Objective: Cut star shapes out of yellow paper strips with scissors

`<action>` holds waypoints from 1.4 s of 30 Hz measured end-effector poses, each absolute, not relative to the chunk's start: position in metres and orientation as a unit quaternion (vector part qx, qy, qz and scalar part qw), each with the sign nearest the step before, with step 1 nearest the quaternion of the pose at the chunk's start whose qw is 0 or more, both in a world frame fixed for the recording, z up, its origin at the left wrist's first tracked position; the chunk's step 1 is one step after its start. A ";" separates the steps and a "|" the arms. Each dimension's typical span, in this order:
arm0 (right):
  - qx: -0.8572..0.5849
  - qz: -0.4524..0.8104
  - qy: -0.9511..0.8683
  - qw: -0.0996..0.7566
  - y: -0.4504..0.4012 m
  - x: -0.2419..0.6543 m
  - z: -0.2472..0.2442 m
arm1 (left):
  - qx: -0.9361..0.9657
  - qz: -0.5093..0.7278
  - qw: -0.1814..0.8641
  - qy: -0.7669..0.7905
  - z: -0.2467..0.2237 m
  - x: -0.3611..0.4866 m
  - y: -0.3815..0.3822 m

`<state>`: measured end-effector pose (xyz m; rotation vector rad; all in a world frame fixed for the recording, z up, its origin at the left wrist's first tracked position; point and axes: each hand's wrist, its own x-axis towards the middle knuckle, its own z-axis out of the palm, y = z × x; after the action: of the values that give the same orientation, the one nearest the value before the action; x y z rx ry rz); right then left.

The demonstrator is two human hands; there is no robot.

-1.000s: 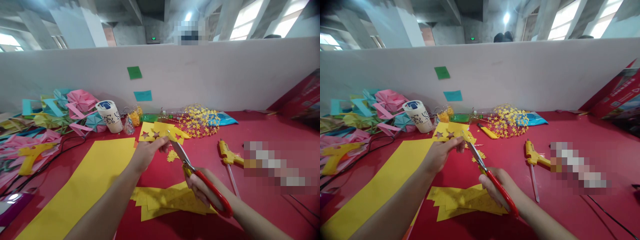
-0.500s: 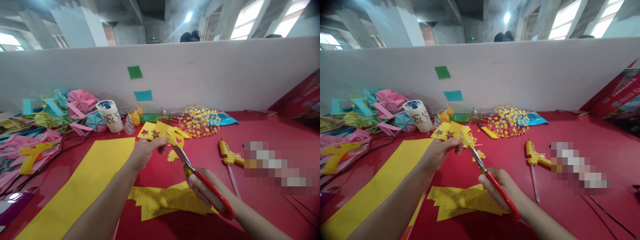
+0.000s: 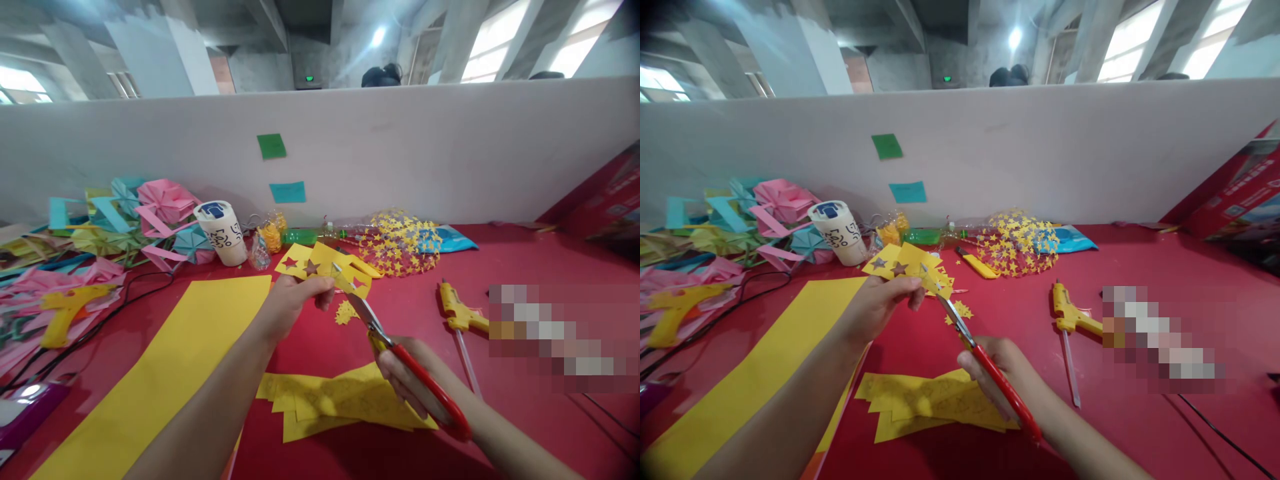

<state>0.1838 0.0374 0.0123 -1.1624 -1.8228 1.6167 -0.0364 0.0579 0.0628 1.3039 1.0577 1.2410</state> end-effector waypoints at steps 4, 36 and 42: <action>-0.409 0.589 -0.665 0.210 0.037 0.184 0.017 | 0.544 0.514 0.499 0.438 0.064 -0.037 0.058; -0.374 0.573 -0.700 0.205 0.037 0.193 0.011 | 0.437 0.610 0.503 0.429 0.064 -0.037 0.065; -0.412 0.523 -0.719 0.200 0.041 0.190 0.017 | 0.402 0.619 0.491 0.463 0.065 -0.047 0.070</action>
<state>0.1899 0.0409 0.0172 -1.1527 -2.0082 1.4612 -0.0466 0.0701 0.0650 0.9763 1.1251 1.5029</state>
